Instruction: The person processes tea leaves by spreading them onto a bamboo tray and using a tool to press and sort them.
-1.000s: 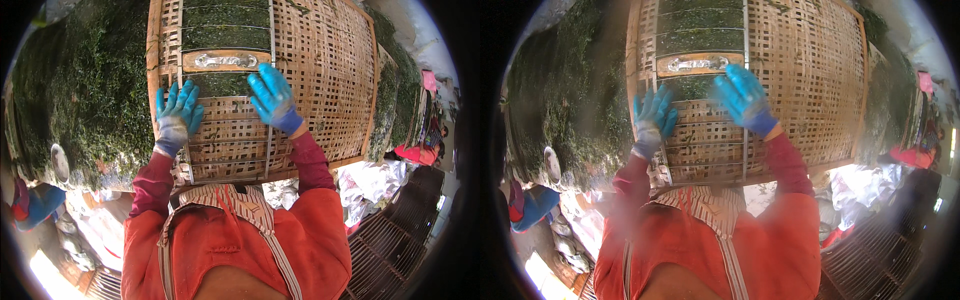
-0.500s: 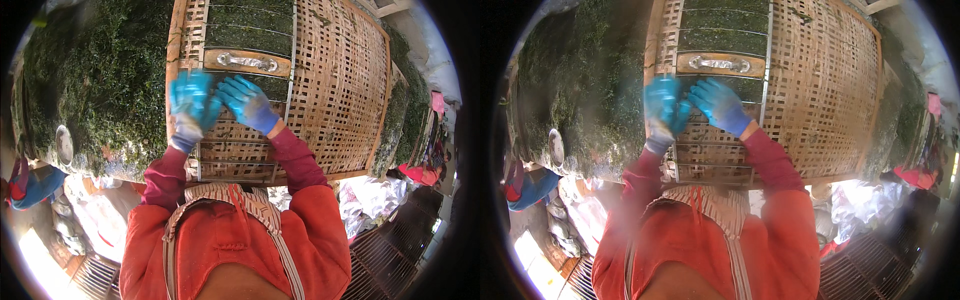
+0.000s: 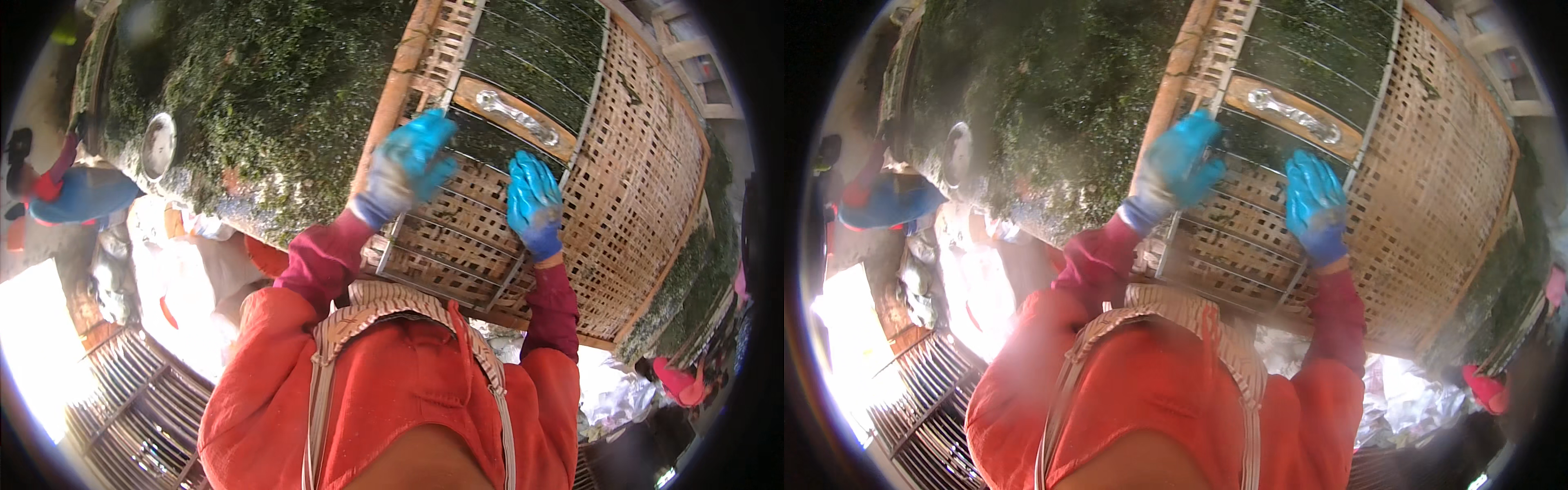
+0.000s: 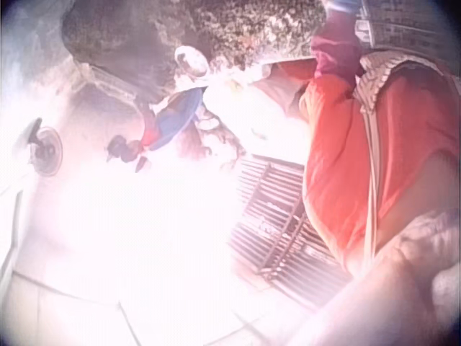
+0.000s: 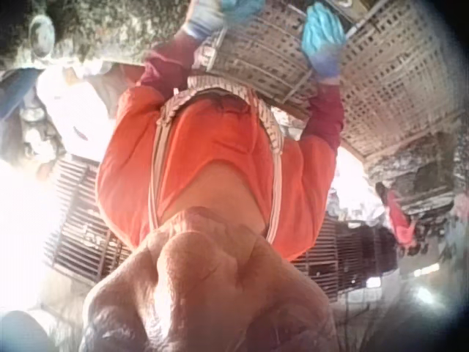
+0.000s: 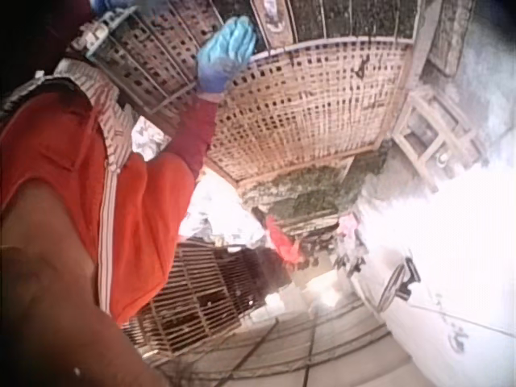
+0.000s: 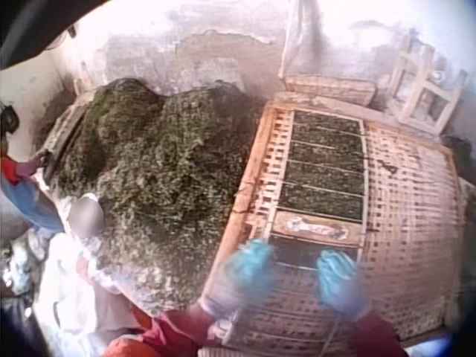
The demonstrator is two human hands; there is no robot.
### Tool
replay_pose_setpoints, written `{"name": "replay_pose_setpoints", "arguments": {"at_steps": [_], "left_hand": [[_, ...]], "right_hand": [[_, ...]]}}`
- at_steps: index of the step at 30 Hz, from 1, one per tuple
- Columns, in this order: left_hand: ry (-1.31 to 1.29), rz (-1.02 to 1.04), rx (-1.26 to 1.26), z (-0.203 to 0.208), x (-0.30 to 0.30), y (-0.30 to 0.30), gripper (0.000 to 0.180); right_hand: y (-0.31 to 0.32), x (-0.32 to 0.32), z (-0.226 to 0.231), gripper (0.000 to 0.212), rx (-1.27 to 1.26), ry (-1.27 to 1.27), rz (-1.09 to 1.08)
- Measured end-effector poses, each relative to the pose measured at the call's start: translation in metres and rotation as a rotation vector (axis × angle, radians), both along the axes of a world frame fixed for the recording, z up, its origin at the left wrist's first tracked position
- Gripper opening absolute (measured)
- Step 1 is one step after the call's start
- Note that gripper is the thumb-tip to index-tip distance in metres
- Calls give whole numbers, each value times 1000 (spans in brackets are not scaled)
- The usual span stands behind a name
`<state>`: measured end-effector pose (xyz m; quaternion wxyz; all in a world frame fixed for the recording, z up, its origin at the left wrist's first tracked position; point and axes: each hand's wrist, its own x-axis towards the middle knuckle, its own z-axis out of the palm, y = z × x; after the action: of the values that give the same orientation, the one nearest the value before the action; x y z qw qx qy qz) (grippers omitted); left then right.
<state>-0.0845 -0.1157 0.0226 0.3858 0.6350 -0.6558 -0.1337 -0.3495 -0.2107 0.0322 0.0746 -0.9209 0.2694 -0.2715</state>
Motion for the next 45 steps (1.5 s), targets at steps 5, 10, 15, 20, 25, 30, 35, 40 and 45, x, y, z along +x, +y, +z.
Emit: {"name": "replay_pose_setpoints", "arguments": {"at_steps": [5,10,15,20,25,30,35,40,45], "left_hand": [[-377,632,353,-34,114,83,47],[-35,558,199,-110,186,132,17],[933,725,-59,-12,184,123,24],[848,692,-141,32,179,115,36],[254,430,438,-38,171,113,51],[197,427,342,-103,138,127,32],[656,518,33,-31,169,134,24],[480,547,-157,70,173,118,24],[663,320,-287,110,157,68,32]], "right_hand": [[-1,-2,-5,34,42,-32,-6],[-2,-2,-6,36,40,-48,10],[-1,-5,-10,37,39,-52,-6],[1,-4,-2,37,34,-45,-5],[-1,-5,-5,37,37,-70,7],[0,-6,-7,38,21,-79,4],[-1,-11,-11,38,31,-69,-5],[3,-6,-6,38,15,-90,-15],[2,-9,0,40,37,-64,-15]]}}
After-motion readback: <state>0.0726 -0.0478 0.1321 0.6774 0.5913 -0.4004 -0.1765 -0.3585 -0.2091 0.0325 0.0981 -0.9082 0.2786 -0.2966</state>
